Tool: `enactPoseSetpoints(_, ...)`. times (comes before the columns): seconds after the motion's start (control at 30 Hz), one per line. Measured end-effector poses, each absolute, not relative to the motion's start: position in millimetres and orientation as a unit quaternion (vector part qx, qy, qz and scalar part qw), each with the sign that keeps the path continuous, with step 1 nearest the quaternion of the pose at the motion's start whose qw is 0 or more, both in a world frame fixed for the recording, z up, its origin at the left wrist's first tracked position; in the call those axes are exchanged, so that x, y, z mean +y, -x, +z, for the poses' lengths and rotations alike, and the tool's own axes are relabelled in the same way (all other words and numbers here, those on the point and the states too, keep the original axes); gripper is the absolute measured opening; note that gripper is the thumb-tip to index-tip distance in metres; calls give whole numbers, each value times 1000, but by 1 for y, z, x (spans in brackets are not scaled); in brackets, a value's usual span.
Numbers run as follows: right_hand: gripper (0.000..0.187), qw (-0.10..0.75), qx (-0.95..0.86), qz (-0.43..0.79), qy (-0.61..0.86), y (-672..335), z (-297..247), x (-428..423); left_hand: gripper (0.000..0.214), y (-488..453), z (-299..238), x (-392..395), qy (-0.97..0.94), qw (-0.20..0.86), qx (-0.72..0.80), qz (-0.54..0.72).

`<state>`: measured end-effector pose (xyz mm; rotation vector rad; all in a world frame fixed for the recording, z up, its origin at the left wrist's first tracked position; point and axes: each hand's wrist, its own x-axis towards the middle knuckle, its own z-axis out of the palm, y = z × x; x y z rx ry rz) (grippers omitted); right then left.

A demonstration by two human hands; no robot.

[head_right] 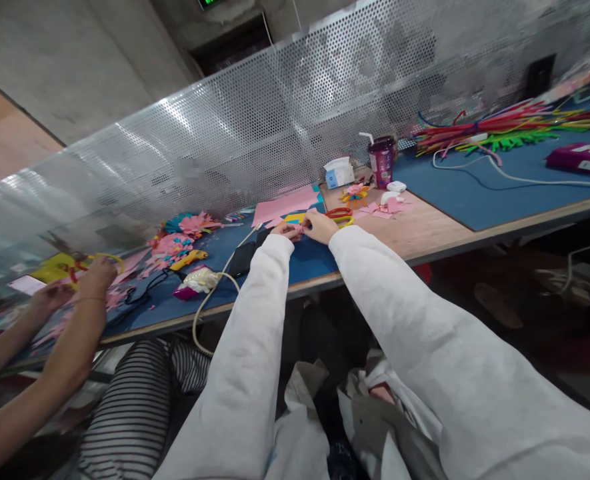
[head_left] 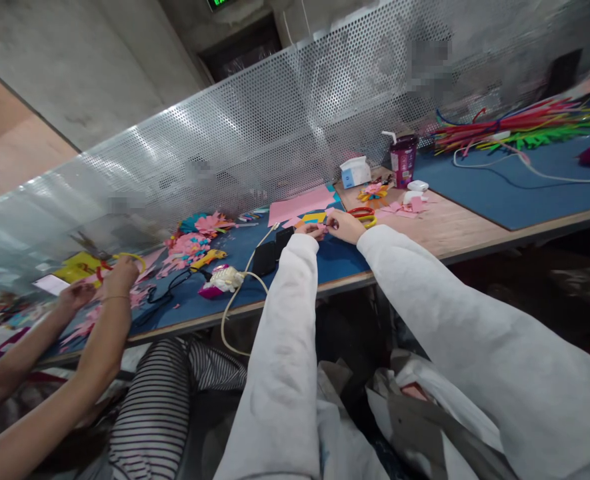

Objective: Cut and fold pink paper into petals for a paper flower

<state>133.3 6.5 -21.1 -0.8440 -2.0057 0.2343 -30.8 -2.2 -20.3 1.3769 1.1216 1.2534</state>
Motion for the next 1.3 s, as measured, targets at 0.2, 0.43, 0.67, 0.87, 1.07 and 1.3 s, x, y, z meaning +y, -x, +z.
enactPoseSetpoints(0.2, 5, 419, -824, 76, 373, -133, -20, 4, 37, 29, -17, -3, -558, 487, 452, 497)
enactPoseSetpoints(0.43, 5, 402, -826, 53, 392, -133, -19, 3, 37, 29, -16, -3, -563, 483, 467, 481)
enactPoseSetpoints(0.67, 2, 388, -825, 66, 405, -133, -17, 0, 34, 28, -15, -6, -569, 475, 466, 484)
enactPoseSetpoints(0.87, 1, 398, -824, 64, 397, -133, -19, 1, 18, 26, -14, -7, -562, 470, 475, 487)
enactPoseSetpoints(1.07, 1, 397, -823, 66, 401, -132, -19, 2, 18, 26, -14, -8, -570, 466, 471, 486)
enactPoseSetpoints(1.3, 3, 404, -820, 78, 397, -132, -20, 4, 24, 24, -11, -11, -569, 464, 479, 481)
